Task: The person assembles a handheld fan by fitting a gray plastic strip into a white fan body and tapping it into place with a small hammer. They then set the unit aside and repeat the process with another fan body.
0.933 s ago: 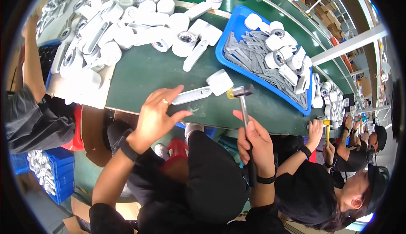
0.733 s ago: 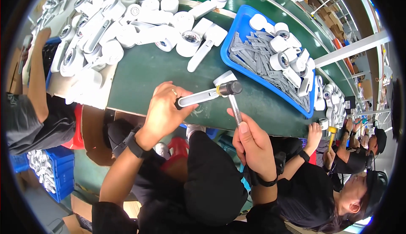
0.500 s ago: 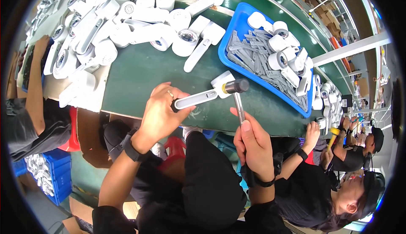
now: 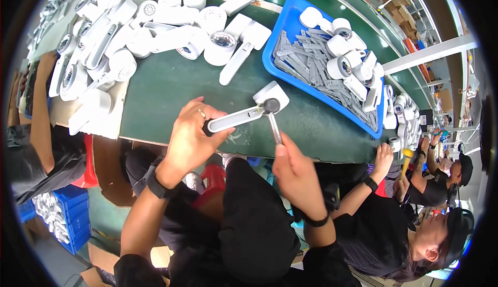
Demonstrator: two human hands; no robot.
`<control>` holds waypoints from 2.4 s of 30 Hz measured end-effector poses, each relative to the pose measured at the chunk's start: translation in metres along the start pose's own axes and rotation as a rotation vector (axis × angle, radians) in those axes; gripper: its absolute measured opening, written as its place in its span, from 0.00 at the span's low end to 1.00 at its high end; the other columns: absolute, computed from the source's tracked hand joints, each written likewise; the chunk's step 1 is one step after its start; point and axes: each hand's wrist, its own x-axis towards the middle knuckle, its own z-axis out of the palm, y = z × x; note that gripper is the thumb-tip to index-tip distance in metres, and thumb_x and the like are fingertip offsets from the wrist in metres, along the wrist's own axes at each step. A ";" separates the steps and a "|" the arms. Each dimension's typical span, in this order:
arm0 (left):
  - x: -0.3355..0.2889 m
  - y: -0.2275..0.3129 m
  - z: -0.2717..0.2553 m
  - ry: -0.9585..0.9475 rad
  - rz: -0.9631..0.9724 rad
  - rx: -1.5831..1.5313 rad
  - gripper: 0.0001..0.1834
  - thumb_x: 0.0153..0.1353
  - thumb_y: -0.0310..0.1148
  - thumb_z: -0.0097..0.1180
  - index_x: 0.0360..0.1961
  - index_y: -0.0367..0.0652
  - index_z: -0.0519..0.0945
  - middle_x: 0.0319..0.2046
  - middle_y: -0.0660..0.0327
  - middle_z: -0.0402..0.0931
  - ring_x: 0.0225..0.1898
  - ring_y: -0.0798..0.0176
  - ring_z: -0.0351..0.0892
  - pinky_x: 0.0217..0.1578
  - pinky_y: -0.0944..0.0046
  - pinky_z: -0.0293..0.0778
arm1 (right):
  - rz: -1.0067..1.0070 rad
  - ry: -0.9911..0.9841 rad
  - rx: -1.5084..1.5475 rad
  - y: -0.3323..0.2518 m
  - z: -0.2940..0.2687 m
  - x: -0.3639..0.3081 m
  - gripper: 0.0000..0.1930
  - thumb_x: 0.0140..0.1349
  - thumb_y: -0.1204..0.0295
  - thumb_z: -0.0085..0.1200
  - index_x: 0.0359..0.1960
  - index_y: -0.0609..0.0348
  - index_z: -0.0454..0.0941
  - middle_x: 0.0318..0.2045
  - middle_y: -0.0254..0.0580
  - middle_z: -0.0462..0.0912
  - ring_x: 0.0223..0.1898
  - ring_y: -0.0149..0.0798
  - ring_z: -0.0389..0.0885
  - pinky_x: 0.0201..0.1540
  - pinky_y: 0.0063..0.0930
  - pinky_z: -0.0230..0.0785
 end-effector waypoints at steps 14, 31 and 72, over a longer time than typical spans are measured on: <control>-0.007 -0.005 -0.001 0.015 -0.006 0.006 0.12 0.49 0.26 0.77 0.33 0.40 0.85 0.30 0.59 0.85 0.37 0.55 0.84 0.68 0.44 0.68 | 0.081 -0.031 0.152 -0.039 -0.014 -0.014 0.24 0.81 0.63 0.41 0.73 0.61 0.66 0.17 0.26 0.67 0.17 0.19 0.64 0.21 0.17 0.57; -0.007 -0.004 0.001 0.058 -0.023 0.033 0.11 0.50 0.28 0.77 0.32 0.40 0.85 0.30 0.58 0.85 0.37 0.56 0.84 0.65 0.48 0.71 | -0.021 -0.175 -0.001 0.002 -0.003 0.004 0.16 0.80 0.62 0.45 0.52 0.62 0.79 0.17 0.25 0.68 0.20 0.20 0.63 0.23 0.22 0.56; 0.197 0.034 0.078 -0.198 0.436 0.468 0.10 0.58 0.30 0.68 0.41 0.39 0.88 0.42 0.53 0.86 0.49 0.47 0.80 0.54 0.53 0.76 | 0.093 0.283 0.586 0.101 -0.080 0.038 0.15 0.69 0.76 0.61 0.29 0.53 0.64 0.23 0.34 0.75 0.10 0.22 0.67 0.10 0.19 0.55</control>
